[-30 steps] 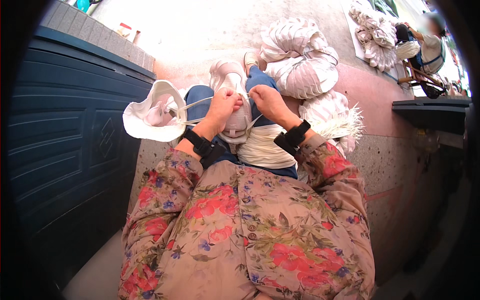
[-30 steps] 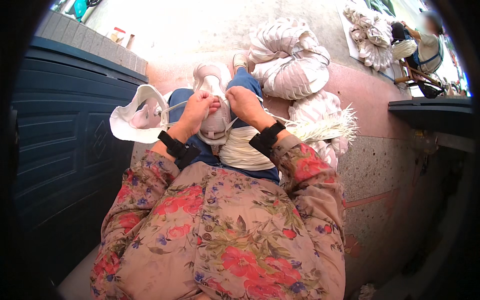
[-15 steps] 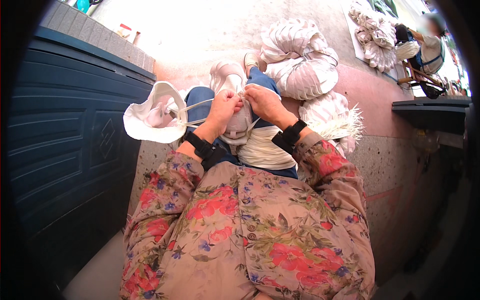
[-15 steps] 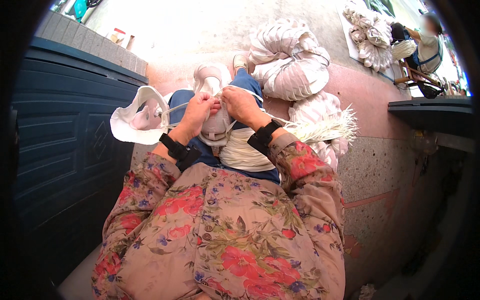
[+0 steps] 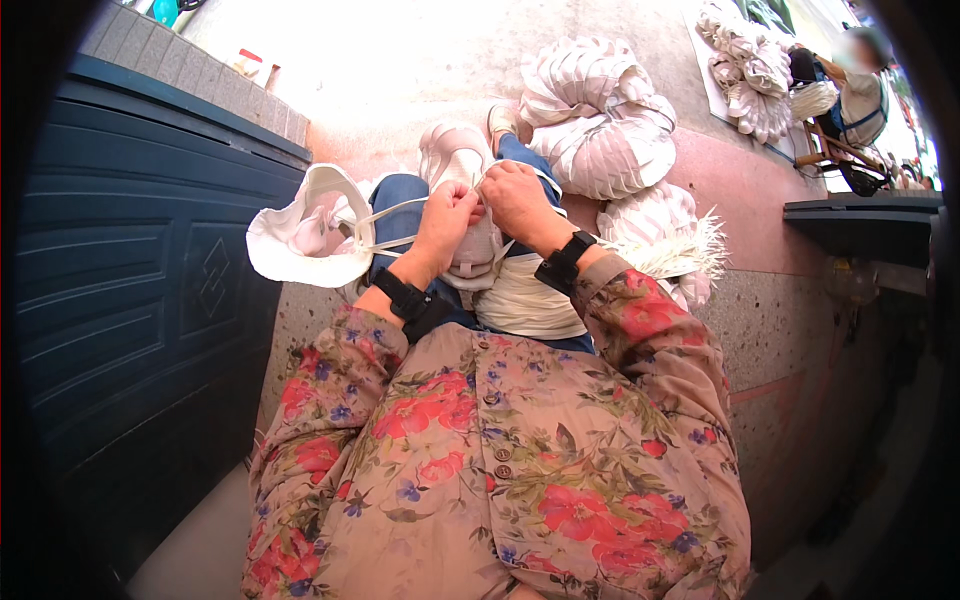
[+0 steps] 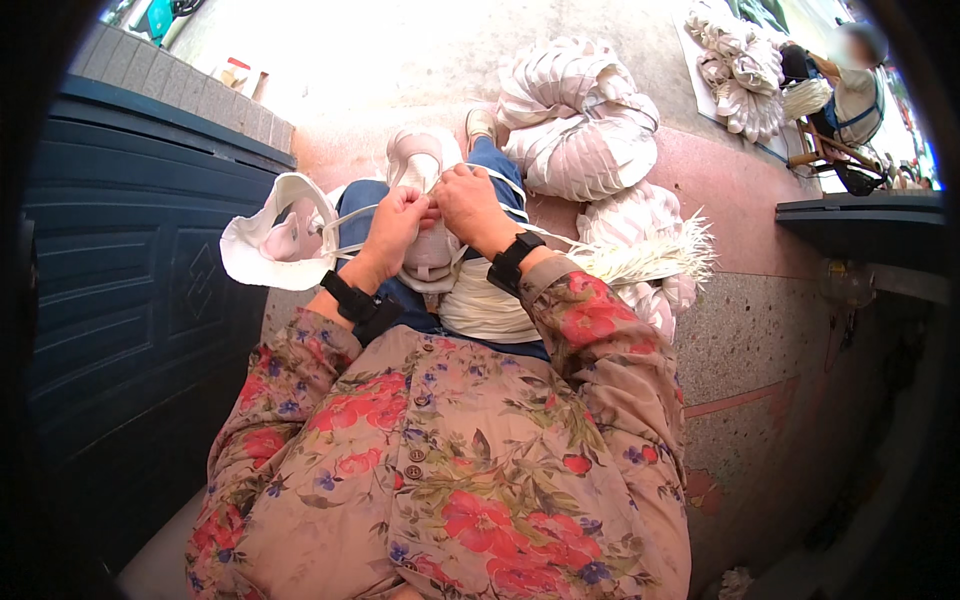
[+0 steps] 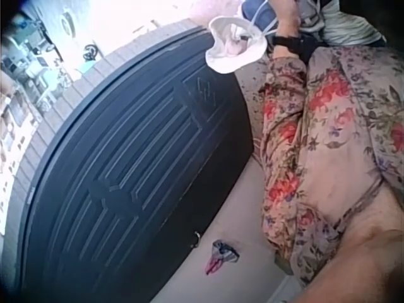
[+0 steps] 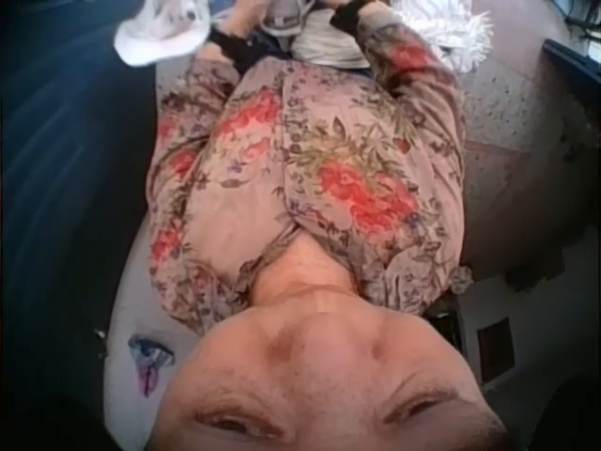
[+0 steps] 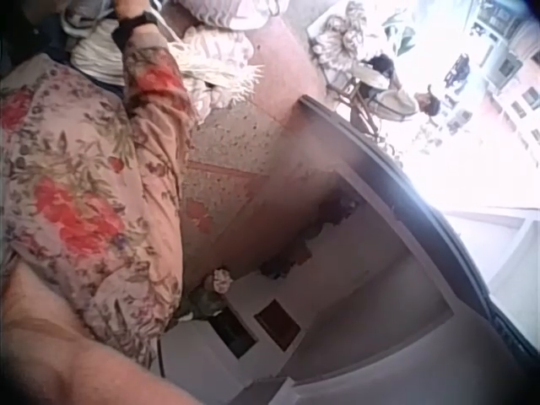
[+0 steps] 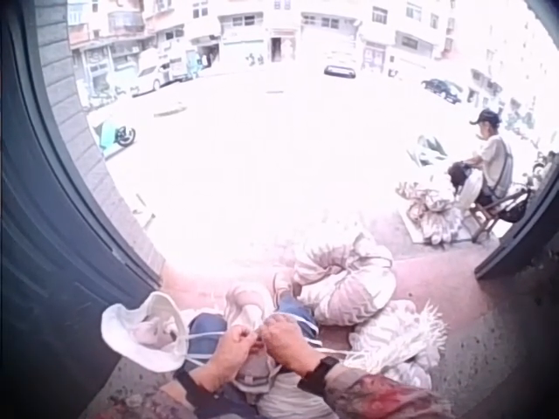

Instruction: Threading laces or straps through shoe components.

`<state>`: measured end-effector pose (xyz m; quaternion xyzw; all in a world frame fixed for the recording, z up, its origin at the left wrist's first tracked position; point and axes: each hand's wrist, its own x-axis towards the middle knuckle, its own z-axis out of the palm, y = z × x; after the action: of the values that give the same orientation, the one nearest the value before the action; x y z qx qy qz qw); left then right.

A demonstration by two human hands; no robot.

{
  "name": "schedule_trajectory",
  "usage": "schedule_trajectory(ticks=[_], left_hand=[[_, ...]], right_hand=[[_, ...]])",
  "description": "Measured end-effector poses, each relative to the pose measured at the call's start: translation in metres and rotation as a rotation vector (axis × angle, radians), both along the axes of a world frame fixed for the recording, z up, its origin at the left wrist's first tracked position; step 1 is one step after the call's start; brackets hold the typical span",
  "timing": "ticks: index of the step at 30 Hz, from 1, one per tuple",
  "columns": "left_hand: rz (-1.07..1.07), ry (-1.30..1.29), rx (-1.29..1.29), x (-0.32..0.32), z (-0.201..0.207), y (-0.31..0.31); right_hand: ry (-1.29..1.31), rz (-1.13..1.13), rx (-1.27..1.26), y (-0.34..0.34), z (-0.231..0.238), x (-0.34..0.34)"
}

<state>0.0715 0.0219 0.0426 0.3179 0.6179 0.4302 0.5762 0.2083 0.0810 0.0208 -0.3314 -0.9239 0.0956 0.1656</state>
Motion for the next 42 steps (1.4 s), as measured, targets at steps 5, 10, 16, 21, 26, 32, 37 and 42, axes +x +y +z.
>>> schedule_trajectory(ticks=[5, 10, 16, 21, 26, 32, 37, 42], left_hand=[[0.008, 0.184, -0.015, -0.003, 0.018, -0.004], [-0.183, 0.846, 0.355, -0.016, 0.022, 0.004], [-0.429, 1.191, 0.26, -0.001, 0.007, 0.009], [-0.467, 1.342, 0.27, 0.005, 0.005, 0.013], [-0.407, 1.36, 0.366, 0.005, -0.005, 0.008], [-0.376, 1.35, 0.437, 0.007, -0.014, 0.002], [-0.377, 1.458, 0.516, 0.009, -0.019, -0.001], [-0.418, 1.541, 0.628, 0.008, -0.022, 0.0]], right_hand=[[0.067, -0.239, -0.15, 0.003, 0.004, 0.005], [-0.117, -0.148, 0.073, -0.009, 0.004, 0.005], [-0.127, -0.216, 0.18, -0.028, 0.009, 0.002], [-0.234, -0.256, 0.009, -0.028, 0.007, -0.002], [-0.088, -0.166, -0.205, -0.017, -0.001, -0.002], [-0.107, -0.001, -0.285, 0.001, -0.01, 0.008], [0.003, 0.059, -0.209, 0.003, -0.014, 0.01], [0.026, 0.066, -0.243, 0.002, -0.003, 0.009]])
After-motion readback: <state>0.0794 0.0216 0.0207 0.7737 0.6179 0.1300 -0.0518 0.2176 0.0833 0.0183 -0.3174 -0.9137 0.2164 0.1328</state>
